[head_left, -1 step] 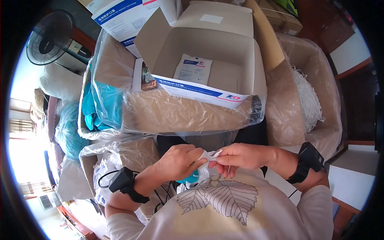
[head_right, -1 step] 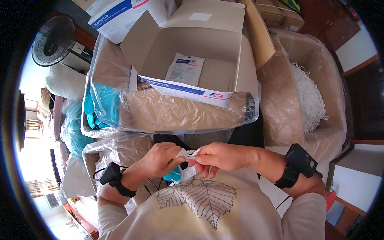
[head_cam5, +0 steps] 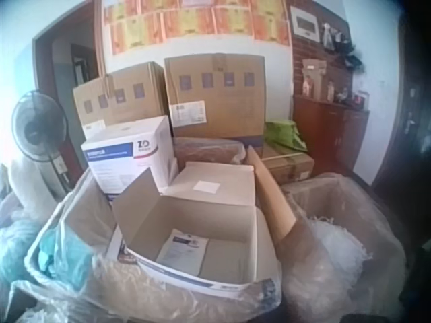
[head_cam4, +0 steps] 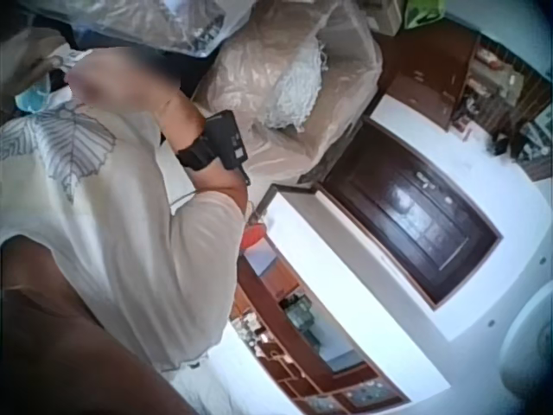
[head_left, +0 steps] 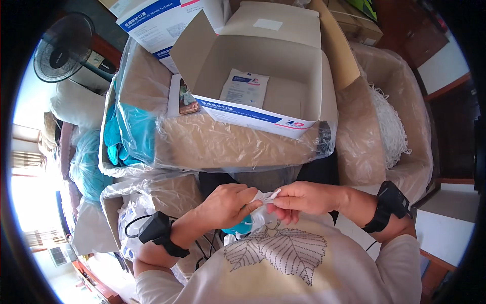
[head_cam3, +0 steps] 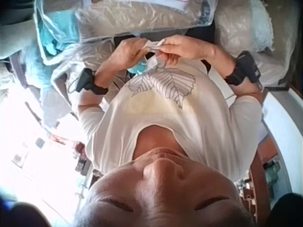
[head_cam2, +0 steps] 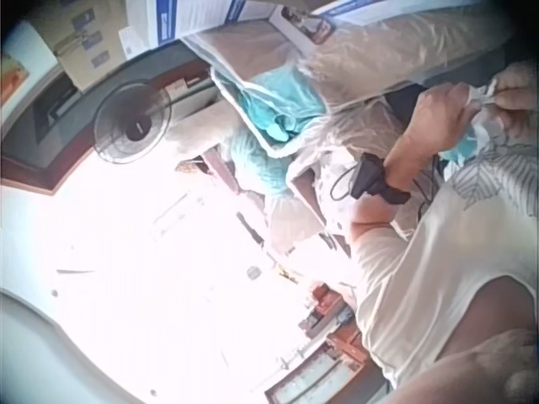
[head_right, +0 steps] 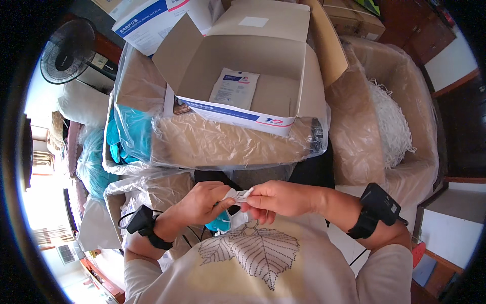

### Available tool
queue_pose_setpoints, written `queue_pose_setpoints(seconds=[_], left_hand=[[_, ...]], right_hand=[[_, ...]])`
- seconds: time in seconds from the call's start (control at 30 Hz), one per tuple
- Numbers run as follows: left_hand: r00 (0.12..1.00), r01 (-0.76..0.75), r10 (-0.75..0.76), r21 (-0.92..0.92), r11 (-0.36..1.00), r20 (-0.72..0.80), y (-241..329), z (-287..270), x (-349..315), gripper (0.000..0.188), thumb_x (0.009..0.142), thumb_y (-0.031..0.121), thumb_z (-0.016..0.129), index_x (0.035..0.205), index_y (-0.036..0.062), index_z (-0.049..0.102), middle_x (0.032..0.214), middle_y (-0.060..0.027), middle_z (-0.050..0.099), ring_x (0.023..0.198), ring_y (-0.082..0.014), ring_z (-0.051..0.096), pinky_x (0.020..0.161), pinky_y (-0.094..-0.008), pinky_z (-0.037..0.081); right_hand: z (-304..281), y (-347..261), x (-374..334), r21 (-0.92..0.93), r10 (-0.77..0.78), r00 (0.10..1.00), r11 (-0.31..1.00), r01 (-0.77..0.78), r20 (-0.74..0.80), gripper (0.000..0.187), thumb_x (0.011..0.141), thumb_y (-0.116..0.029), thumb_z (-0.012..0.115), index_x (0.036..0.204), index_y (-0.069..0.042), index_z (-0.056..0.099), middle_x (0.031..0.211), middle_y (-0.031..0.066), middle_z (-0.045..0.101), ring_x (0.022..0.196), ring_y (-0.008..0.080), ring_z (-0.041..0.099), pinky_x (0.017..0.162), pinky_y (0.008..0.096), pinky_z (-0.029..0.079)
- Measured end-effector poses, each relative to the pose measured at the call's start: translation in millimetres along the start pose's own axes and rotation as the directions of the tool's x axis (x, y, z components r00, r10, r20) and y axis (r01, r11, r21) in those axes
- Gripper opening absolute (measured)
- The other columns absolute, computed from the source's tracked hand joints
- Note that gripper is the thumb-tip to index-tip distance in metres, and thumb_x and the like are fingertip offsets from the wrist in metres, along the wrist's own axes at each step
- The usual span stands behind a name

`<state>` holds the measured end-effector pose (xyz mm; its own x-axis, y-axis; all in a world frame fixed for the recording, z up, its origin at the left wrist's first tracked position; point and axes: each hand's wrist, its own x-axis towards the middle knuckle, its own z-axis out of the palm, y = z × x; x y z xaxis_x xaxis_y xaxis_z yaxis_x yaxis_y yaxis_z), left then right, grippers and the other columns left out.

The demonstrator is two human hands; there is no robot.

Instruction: The recorder is shown picking up individual medical face masks from a pile, checking them, and putting them into individual plastic sleeves for packaging.

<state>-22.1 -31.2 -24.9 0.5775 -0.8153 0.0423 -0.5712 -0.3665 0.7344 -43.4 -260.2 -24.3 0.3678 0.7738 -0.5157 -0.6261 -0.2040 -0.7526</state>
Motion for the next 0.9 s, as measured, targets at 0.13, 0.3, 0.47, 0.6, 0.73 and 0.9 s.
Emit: queue_pose_setpoints(seconds=[0.13, 0.3, 0.47, 0.6, 0.73, 0.9], left_hand=[[0.996, 0.020, -0.026, 0.067, 0.998, 0.084, -4.0, -15.9, -6.7, 0.020, 0.083, 0.020, 0.057, 0.074, 0.0035, 0.048, 0.062, -0.0125, 0.049, 0.061, -0.0325, 0.052, 0.055, -0.0406, 0.042], [0.972, 0.233, -0.234, 0.124, 0.965, -0.004, -25.6, -31.7, -37.1, 0.020, 0.085, 0.017, 0.053, 0.075, 0.0018, 0.047, 0.067, -0.0160, 0.049, 0.066, -0.0359, 0.051, 0.056, -0.0410, 0.040], [0.988, 0.156, -0.154, -0.217, 0.964, 0.026, -11.6, -19.2, -15.3, 0.017, 0.087, 0.016, 0.051, 0.080, 0.0010, 0.050, 0.069, -0.0165, 0.049, 0.067, -0.0358, 0.051, 0.057, -0.0396, 0.040], [0.991, 0.133, -0.125, -0.259, 0.957, 0.046, -11.5, -12.8, -13.1, 0.017, 0.089, 0.017, 0.049, 0.082, 0.0014, 0.051, 0.069, -0.0141, 0.050, 0.065, -0.0329, 0.051, 0.057, -0.0370, 0.040], [0.992, 0.123, -0.114, -0.176, 0.977, 0.057, -8.6, -15.7, -10.1, 0.016, 0.088, 0.016, 0.049, 0.082, 0.0015, 0.052, 0.070, -0.0139, 0.051, 0.064, -0.0334, 0.051, 0.057, -0.0373, 0.041], [0.988, 0.100, -0.077, -0.170, 0.980, 0.136, -6.9, -19.5, -6.8, 0.017, 0.087, 0.016, 0.051, 0.077, 0.0015, 0.051, 0.067, -0.0142, 0.050, 0.064, -0.0345, 0.051, 0.056, -0.0384, 0.040]], right_hand=[[-8.8, -7.0, -22.8, -0.369, -0.011, 1.000, 0.929, 0.017, 0.018, 0.027, 0.094, -0.023, 0.037, 0.088, -0.003, 0.054, 0.078, 0.0013, 0.053, 0.067, 0.0086, 0.049, 0.063, 0.0217, 0.043], [-34.7, -5.4, -55.9, -0.198, 0.034, 0.992, 0.979, -0.057, -0.118, 0.024, 0.093, -0.020, 0.041, 0.095, -0.001, 0.055, 0.079, 0.0009, 0.053, 0.061, 0.0055, 0.044, 0.055, 0.0190, 0.039], [-25.0, -8.0, -7.9, 0.050, -0.152, 0.957, 0.984, 0.169, -0.247, 0.027, 0.092, -0.024, 0.045, 0.100, 0.000, 0.056, 0.082, 0.0020, 0.055, 0.065, 0.0055, 0.045, 0.055, 0.0197, 0.040], [-9.0, -13.1, 24.5, -0.394, -0.387, 0.916, 0.862, 0.318, -0.108, 0.035, 0.092, -0.033, 0.046, 0.096, 0.000, 0.057, 0.084, 0.0026, 0.057, 0.070, 0.0101, 0.050, 0.063, 0.0250, 0.042], [-4.3, -20.9, 30.8, -0.414, -0.221, 0.975, 0.885, 0.211, 0.025, 0.037, 0.092, -0.037, 0.044, 0.089, -0.002, 0.056, 0.078, 0.0014, 0.055, 0.070, 0.0098, 0.049, 0.063, 0.0255, 0.041], [-2.9, -20.8, 30.9, -0.150, -0.080, 0.996, 0.985, 0.087, 0.047, 0.035, 0.093, -0.035, 0.043, 0.085, -0.003, 0.054, 0.071, -0.0002, 0.049, 0.067, 0.0074, 0.044, 0.062, 0.0241, 0.039]])
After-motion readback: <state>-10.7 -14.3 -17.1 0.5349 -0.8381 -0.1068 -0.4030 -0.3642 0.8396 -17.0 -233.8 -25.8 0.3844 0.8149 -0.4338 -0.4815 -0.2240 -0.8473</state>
